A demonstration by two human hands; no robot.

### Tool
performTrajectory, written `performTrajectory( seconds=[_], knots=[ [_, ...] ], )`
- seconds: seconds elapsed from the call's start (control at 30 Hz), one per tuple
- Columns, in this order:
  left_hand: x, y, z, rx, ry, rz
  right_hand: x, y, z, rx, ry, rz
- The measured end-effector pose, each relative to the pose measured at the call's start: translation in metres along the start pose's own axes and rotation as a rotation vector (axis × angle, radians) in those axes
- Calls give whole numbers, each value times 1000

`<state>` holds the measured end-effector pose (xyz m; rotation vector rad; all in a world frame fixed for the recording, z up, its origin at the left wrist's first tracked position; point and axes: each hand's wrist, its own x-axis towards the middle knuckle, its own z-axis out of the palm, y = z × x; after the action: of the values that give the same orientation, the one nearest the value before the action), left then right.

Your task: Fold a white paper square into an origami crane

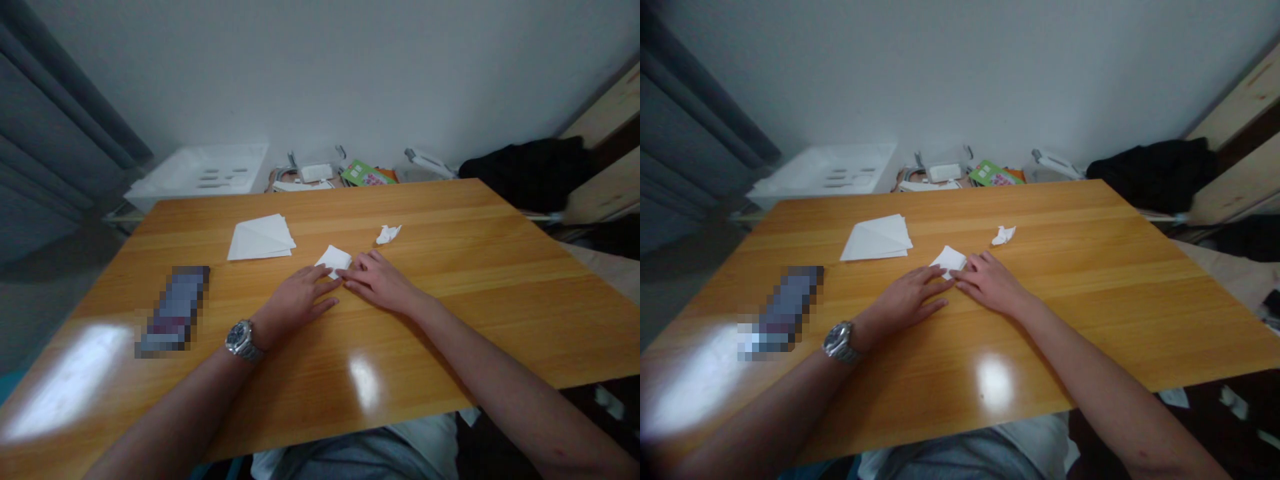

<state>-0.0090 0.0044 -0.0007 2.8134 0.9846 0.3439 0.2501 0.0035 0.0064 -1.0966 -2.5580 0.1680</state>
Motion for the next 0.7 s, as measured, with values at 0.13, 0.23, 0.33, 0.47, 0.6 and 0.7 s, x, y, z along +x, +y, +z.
performTrajectory(
  seconds=[0.13,0.23,0.33,0.47,0.6,0.7],
  knots=[
    [0,-3,1,-16,-3,-6,-2,0,-4,-47,-92,-13],
    [0,-3,1,-19,-7,-17,-5,-3,-6,-95,-140,25],
    [-1,-2,1,-29,2,-18,-8,-4,-8,-128,-167,85],
    [-2,-2,0,-33,4,-13,-11,1,-5,-176,-158,155],
    [-2,-1,-1,-35,2,-19,-13,12,1,-220,-80,218],
    [-2,-1,-1,-30,1,-18,-13,15,5,-242,-21,231]
  ],
)
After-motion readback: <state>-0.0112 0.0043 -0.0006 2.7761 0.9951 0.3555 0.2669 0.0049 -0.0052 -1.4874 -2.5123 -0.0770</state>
